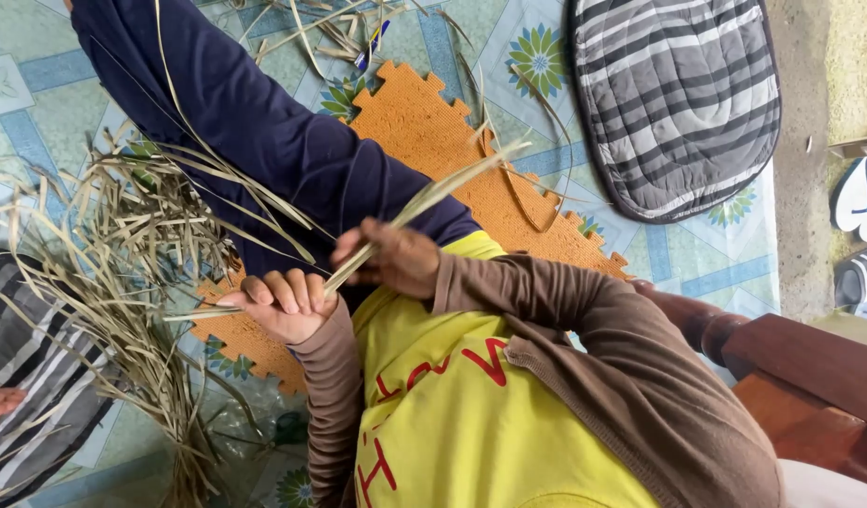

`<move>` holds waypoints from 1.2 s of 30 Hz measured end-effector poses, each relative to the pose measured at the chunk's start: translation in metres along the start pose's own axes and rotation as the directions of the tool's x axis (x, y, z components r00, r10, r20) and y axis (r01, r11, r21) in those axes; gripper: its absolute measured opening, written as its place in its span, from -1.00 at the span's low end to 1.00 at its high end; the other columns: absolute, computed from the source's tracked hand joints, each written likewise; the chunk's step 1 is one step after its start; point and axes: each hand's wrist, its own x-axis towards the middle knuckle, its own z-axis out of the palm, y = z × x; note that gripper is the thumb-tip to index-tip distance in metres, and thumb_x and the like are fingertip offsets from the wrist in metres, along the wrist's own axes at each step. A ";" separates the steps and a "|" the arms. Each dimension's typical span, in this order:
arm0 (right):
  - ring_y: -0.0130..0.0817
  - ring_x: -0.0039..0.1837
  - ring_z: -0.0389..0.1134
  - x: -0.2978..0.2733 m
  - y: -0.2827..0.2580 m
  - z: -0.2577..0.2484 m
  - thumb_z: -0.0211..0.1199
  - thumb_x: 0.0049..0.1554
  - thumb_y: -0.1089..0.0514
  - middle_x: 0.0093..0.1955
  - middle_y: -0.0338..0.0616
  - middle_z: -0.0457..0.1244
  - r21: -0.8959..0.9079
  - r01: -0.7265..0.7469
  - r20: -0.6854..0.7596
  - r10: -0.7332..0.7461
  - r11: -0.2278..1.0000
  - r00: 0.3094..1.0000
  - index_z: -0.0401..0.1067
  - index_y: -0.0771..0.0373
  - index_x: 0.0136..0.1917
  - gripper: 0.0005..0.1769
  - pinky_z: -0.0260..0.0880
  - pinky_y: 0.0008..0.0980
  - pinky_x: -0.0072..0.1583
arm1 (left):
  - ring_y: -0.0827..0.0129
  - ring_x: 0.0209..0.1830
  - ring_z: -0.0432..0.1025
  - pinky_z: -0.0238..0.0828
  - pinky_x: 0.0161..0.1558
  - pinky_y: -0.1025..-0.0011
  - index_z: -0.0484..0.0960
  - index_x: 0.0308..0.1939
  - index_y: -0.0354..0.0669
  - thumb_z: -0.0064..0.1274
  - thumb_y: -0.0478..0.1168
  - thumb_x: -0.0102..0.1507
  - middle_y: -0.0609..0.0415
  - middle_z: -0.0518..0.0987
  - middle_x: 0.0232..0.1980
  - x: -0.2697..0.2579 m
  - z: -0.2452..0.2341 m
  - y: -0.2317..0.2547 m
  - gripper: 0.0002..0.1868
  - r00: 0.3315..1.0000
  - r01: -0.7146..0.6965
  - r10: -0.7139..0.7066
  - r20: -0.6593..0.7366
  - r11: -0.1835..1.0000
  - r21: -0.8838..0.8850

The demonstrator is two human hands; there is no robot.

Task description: Braiding and weaving long strands of dried straw or grass to create a rope or mat component.

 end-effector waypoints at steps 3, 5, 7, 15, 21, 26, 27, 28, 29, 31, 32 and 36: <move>0.01 0.09 0.52 0.016 -0.021 -0.053 0.02 0.34 -0.11 0.04 0.20 0.44 0.091 0.263 -0.194 -0.242 0.960 0.951 0.48 0.22 0.11 -0.61 0.52 0.04 0.21 | 0.38 -0.54 0.16 0.27 -0.44 0.34 0.42 -0.08 0.07 -0.70 0.27 0.46 0.17 0.29 -0.46 -0.001 -0.020 0.018 -0.41 0.995 0.002 0.007 0.096 0.996 -0.092; 0.07 0.22 0.46 0.017 -0.040 -0.089 -0.03 0.37 -0.04 0.15 0.24 0.40 0.196 0.424 -0.212 -0.384 0.884 0.899 0.45 0.27 0.18 -0.60 0.41 0.13 0.35 | 0.45 -0.54 0.08 0.23 -0.41 0.44 0.45 -0.09 0.05 -0.68 0.22 0.50 0.28 0.22 -0.48 0.003 -0.024 0.035 -0.42 0.987 0.029 -0.013 0.160 0.995 -0.097; 0.08 0.23 0.46 0.008 -0.056 -0.100 -0.02 0.37 -0.05 0.17 0.25 0.39 0.169 0.476 -0.226 -0.436 0.863 0.871 0.44 0.29 0.22 -0.58 0.41 0.15 0.36 | 0.47 -0.51 0.13 0.27 -0.37 0.47 0.47 -0.06 0.04 -0.69 0.19 0.52 0.26 0.26 -0.45 0.005 -0.021 0.046 -0.42 0.990 0.016 -0.009 0.141 0.999 -0.044; 0.10 0.17 0.49 -0.018 -0.100 -0.125 -0.06 0.34 -0.21 0.13 0.25 0.41 -0.123 0.553 -0.279 -0.563 0.824 0.778 0.37 0.32 0.29 -0.42 0.48 0.21 0.28 | 0.58 -0.52 0.22 0.32 -0.41 0.61 0.53 -0.03 0.09 -0.57 0.11 0.55 0.27 0.40 -0.40 0.002 -0.019 0.065 -0.51 1.000 -0.019 0.016 0.014 0.986 0.165; -0.67 -0.23 0.28 -0.092 -0.158 -0.194 0.34 0.20 0.08 -0.02 -0.31 0.43 -0.756 0.210 0.465 -0.282 -0.620 0.839 0.57 0.16 0.09 -0.79 0.14 -0.73 -0.12 | 0.42 -0.56 0.22 0.36 -0.42 0.42 0.58 0.09 0.04 -0.63 0.24 0.49 0.12 0.44 -0.40 -0.006 -0.057 0.062 -0.36 0.991 0.035 -0.050 0.128 0.993 0.117; -0.06 -0.05 0.53 -0.149 -0.158 -0.314 0.13 0.16 0.00 -0.15 -0.03 0.47 -0.102 -0.693 -0.714 -0.433 -0.713 0.551 0.65 0.17 -0.04 -0.66 0.49 -0.02 -0.17 | 0.20 -0.68 0.17 0.27 -0.65 0.22 0.52 -0.25 0.05 -0.40 0.25 0.45 0.01 0.29 -0.64 -0.037 -0.088 0.023 -0.48 0.989 0.145 -0.146 -0.025 0.989 -0.031; -0.06 -0.05 0.53 -0.139 -0.161 -0.276 0.13 0.16 0.00 -0.15 -0.03 0.47 -0.108 -0.663 -0.695 -0.421 -0.741 0.583 0.65 0.17 -0.04 -0.66 0.49 -0.02 -0.17 | 0.20 -0.68 0.17 0.27 -0.65 0.22 0.52 -0.25 0.05 -0.40 0.25 0.45 0.01 0.29 -0.64 -0.033 -0.074 0.015 -0.48 0.994 0.106 -0.106 -0.039 0.994 -0.008; 0.00 -0.01 0.48 -0.133 -0.160 -0.237 0.18 0.18 -0.18 -0.09 -0.01 0.43 -0.189 -0.709 -0.548 -0.527 -0.679 0.650 0.52 0.16 0.05 -0.59 0.44 0.01 -0.09 | 0.24 -0.69 0.16 0.25 -0.67 0.27 0.54 -0.22 0.02 -0.40 0.25 0.46 0.04 0.27 -0.65 -0.030 -0.060 0.009 -0.47 0.992 0.101 -0.102 -0.072 0.995 -0.024; 0.06 0.03 0.43 -0.128 -0.159 -0.199 0.23 0.20 -0.37 -0.04 0.01 0.38 -0.291 -0.730 -0.388 -0.621 -0.618 0.680 0.39 0.15 0.13 -0.43 0.39 0.03 -0.01 | 0.27 -0.70 0.14 0.23 -0.68 0.32 0.56 -0.19 0.00 -0.40 0.25 0.46 0.07 0.26 -0.66 -0.026 -0.046 0.002 -0.46 0.990 0.094 -0.098 -0.104 0.995 -0.042; -0.03 0.02 0.42 -0.082 -0.140 -0.162 0.28 0.22 -0.29 -0.04 -0.02 0.36 -0.509 -0.386 0.173 -0.531 -0.769 0.830 0.45 0.19 0.13 -0.48 0.39 -0.06 0.06 | 0.27 -0.76 0.12 0.19 -0.76 0.32 0.55 -0.25 -0.01 -0.46 0.29 0.45 0.04 0.24 -0.71 -0.026 -0.035 -0.007 -0.40 0.982 0.062 -0.067 -0.175 0.997 -0.035; -0.13 0.00 0.40 -0.063 -0.130 -0.143 0.34 0.25 -0.22 -0.04 -0.06 0.35 -0.506 -0.005 0.670 -0.397 -0.862 0.627 0.51 0.23 0.13 -0.52 0.39 -0.14 0.12 | 0.27 -0.82 0.09 0.15 -0.83 0.32 0.53 -0.30 -0.01 -0.52 0.33 0.44 0.00 0.22 -0.75 -0.022 -0.031 -0.013 -0.34 0.971 0.063 -0.074 -0.227 0.996 -0.056; 0.09 0.30 0.36 -0.031 -0.030 0.012 0.61 -0.19 -0.09 0.31 0.08 0.32 -0.725 0.534 0.684 -0.356 -0.436 0.637 0.39 0.27 0.41 -0.04 0.35 -0.03 0.31 | 0.45 -0.80 0.08 0.13 -0.82 0.53 0.45 -0.32 -0.01 -0.54 0.25 0.48 0.14 0.22 -0.72 -0.010 0.030 -0.023 -0.40 0.931 0.011 0.003 -0.364 0.999 0.036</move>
